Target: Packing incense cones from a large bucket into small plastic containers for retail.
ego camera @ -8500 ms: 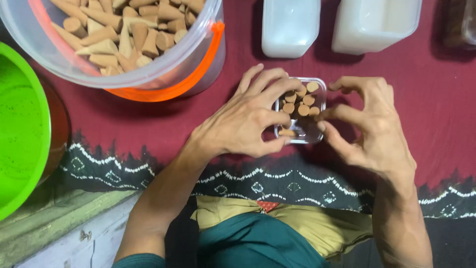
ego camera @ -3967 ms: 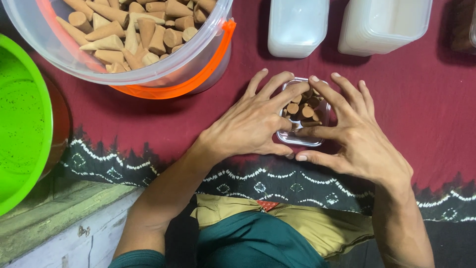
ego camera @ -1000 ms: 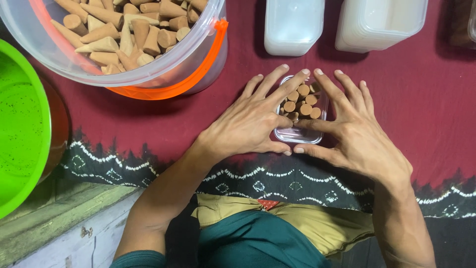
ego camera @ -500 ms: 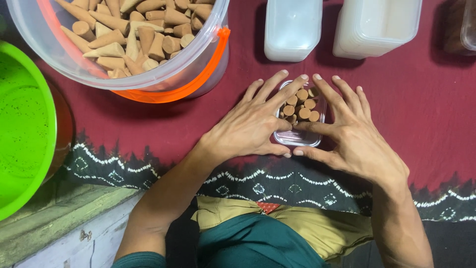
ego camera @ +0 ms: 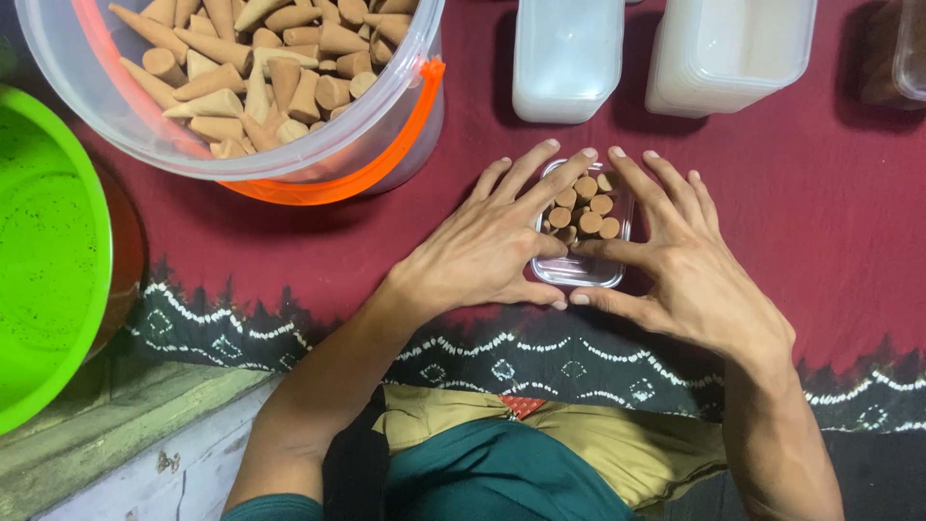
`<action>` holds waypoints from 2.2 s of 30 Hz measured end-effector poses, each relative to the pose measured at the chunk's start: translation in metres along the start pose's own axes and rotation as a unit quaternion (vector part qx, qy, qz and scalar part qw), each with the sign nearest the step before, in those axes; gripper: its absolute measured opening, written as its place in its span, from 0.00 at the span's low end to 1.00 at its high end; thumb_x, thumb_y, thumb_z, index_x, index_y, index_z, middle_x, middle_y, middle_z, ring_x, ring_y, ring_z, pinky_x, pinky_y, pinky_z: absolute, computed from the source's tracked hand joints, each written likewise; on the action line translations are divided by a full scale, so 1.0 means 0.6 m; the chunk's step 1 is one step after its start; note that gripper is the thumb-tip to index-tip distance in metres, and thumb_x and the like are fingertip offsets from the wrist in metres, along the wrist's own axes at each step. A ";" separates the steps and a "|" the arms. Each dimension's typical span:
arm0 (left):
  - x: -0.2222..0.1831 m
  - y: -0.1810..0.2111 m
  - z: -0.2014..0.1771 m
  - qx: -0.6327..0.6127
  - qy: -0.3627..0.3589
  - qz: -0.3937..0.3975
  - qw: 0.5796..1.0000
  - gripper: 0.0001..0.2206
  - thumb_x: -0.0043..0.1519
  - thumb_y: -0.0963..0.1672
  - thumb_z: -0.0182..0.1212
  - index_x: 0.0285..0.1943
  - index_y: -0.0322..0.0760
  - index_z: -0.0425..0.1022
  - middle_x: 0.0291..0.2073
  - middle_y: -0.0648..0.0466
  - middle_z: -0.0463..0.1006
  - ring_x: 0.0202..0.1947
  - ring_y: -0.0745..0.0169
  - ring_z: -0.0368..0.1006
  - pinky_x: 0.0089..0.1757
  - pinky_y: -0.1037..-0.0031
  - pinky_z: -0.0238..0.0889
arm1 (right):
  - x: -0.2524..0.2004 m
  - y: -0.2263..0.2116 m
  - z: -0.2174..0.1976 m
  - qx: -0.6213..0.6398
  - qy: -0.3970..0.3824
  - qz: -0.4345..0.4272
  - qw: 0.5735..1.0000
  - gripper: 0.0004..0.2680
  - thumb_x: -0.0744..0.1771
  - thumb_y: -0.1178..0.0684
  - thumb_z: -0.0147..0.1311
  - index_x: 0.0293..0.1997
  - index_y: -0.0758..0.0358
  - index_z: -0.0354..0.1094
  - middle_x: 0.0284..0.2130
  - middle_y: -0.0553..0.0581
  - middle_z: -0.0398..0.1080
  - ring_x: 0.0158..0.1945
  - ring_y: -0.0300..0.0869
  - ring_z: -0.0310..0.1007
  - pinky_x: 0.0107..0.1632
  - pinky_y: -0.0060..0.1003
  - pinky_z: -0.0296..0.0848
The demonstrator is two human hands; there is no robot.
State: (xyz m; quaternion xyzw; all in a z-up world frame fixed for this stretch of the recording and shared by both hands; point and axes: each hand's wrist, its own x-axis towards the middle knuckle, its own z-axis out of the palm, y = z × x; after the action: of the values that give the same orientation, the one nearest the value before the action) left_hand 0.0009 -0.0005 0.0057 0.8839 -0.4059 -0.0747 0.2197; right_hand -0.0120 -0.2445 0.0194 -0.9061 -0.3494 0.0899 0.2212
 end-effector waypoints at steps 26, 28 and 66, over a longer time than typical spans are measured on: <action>-0.014 0.018 -0.044 -0.049 0.371 0.148 0.915 0.15 0.59 0.49 0.69 0.43 0.32 0.78 0.47 0.43 0.76 0.50 0.46 0.74 0.52 0.58 0.71 | -0.009 0.020 0.014 0.117 0.248 -0.031 0.961 0.07 0.63 0.51 0.59 0.41 0.57 0.78 0.61 0.58 0.70 0.66 0.46 0.68 0.70 0.42 0.64; -0.029 0.032 -0.075 -0.046 0.407 0.148 0.900 0.10 0.61 0.46 0.69 0.42 0.34 0.78 0.46 0.45 0.77 0.47 0.49 0.76 0.51 0.61 0.71 | -0.001 0.014 0.012 0.138 0.261 -0.020 0.955 0.07 0.64 0.54 0.59 0.42 0.60 0.78 0.57 0.56 0.74 0.61 0.43 0.72 0.67 0.38 0.68; -0.095 -0.191 -0.324 0.020 0.091 -0.413 0.906 0.07 0.57 0.43 0.68 0.43 0.47 0.86 0.43 0.53 0.86 0.54 0.44 0.78 0.53 0.51 0.71 | 0.460 -0.197 -0.109 -0.071 -0.017 0.046 0.996 0.11 0.64 0.44 0.58 0.49 0.47 0.79 0.43 0.61 0.80 0.51 0.62 0.78 0.54 0.59 0.75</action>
State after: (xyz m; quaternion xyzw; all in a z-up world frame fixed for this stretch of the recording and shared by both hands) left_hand 0.1023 0.1717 0.1250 0.9798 0.0153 -0.0697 0.1871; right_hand 0.1431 -0.0032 0.1298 -0.9327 -0.3168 0.0908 0.1462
